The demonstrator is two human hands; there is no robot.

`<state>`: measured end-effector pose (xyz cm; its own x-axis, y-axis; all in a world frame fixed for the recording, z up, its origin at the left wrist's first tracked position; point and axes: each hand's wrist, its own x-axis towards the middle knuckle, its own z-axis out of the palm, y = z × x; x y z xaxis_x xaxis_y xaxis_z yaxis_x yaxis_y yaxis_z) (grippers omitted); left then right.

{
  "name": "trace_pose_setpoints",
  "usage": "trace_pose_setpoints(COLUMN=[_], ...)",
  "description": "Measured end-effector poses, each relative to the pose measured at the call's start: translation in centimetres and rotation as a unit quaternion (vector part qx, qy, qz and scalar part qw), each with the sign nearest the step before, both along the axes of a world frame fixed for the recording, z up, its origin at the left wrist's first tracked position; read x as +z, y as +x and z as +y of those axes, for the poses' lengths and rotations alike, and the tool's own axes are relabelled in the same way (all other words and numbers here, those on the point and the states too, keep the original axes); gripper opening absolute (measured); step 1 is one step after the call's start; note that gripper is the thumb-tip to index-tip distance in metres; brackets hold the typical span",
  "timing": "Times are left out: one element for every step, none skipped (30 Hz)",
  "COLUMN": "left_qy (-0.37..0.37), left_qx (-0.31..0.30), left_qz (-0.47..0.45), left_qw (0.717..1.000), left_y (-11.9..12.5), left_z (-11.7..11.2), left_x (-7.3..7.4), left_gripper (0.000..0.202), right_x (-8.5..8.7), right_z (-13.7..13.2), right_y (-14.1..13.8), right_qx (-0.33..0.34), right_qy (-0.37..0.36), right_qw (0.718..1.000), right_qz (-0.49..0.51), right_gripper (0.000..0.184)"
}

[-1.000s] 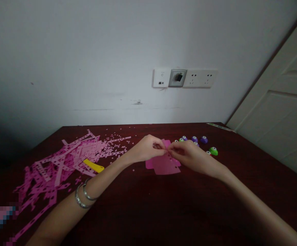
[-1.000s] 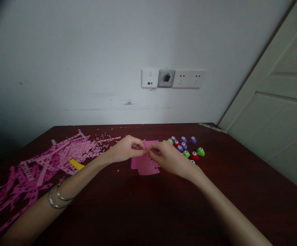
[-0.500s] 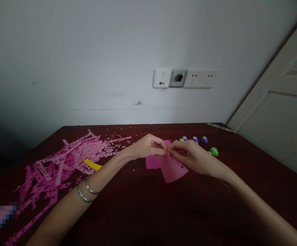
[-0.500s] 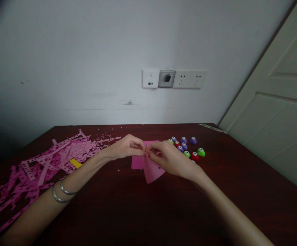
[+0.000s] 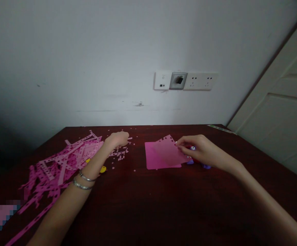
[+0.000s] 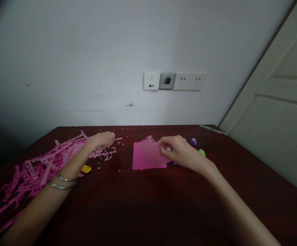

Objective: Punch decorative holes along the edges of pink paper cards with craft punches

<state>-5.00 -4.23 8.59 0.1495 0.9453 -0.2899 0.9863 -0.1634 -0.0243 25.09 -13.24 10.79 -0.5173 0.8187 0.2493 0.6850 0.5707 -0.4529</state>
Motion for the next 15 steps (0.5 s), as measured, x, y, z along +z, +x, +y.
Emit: trace_pose_setpoints(left_qy=[-0.018, -0.037, -0.058, -0.077, -0.087, -0.079, -0.046, 0.002, 0.052, 0.095, 0.129, 0.157, 0.179, 0.192, 0.189], left_qx=[-0.013, -0.029, -0.042, -0.050, -0.052, -0.049, -0.041, -0.030, -0.021, -0.013, -0.006, -0.002, -0.003, -0.011, -0.030], left_qz=[-0.027, -0.062, -0.102, -0.141, -0.169, -0.177, -0.162, -0.130, -0.092, -0.058, -0.034, -0.026, -0.034, -0.060, -0.106], left_qw=[0.999, 0.997, 0.992, 0.986, 0.980, 0.980, 0.985, 0.991, 0.994, 0.994, 0.991, 0.987, 0.983, 0.979, 0.976], left_y=[0.3, 0.7, 1.1, 1.4, 1.8, 2.0, 2.2, 2.3, 2.3, 2.3, 2.4, 2.4, 2.5, 2.6, 2.9], left_z=[0.1, 0.2, 0.2, 0.3, 0.3, 0.3, 0.3, 0.3, 0.3, 0.2, 0.0, -0.1, -0.3, -0.4, -0.6], left_x=[-0.1, -0.3, -0.4, -0.6, -0.9, -1.1, -1.4, -1.6, -1.7, -1.8, -1.9, -1.8, -1.7, -1.6, -1.4], left_gripper=[0.020, 0.023, 0.028, 0.032, 0.035, 0.033, 0.028, 0.021, 0.016, 0.018, 0.024, 0.029, 0.031, 0.030, 0.029], right_x=[0.0, 0.1, 0.2, 0.3, 0.4, 0.4, 0.5, 0.6, 0.6, 0.6, 0.6, 0.6, 0.6, 0.5, 0.5], right_z=[0.0, -0.1, -0.1, -0.2, -0.3, -0.4, -0.4, -0.5, -0.5, -0.5, -0.5, -0.4, -0.4, -0.4, -0.3], right_y=[0.0, 0.0, 0.0, 0.0, 0.0, -0.1, -0.1, -0.1, -0.1, -0.1, 0.0, 0.0, 0.0, 0.0, 0.0], right_qx=[-0.001, -0.002, -0.003, -0.001, 0.002, 0.006, 0.011, 0.018, 0.028, 0.038, 0.047, 0.053, 0.055, 0.052, 0.046], right_qy=[0.005, 0.010, 0.017, 0.024, 0.034, 0.045, 0.057, 0.071, 0.086, 0.103, 0.120, 0.136, 0.151, 0.165, 0.176], right_qw=[1.000, 1.000, 1.000, 1.000, 0.999, 0.999, 0.998, 0.997, 0.996, 0.994, 0.991, 0.989, 0.986, 0.983, 0.980], right_qz=[-0.002, -0.006, -0.009, -0.012, -0.013, -0.011, -0.008, -0.002, 0.006, 0.015, 0.026, 0.038, 0.051, 0.065, 0.079], right_gripper=[0.018, 0.018, 0.017, 0.017, 0.017, 0.016, 0.016, 0.016, 0.016, 0.016, 0.017, 0.018, 0.018, 0.018, 0.018])
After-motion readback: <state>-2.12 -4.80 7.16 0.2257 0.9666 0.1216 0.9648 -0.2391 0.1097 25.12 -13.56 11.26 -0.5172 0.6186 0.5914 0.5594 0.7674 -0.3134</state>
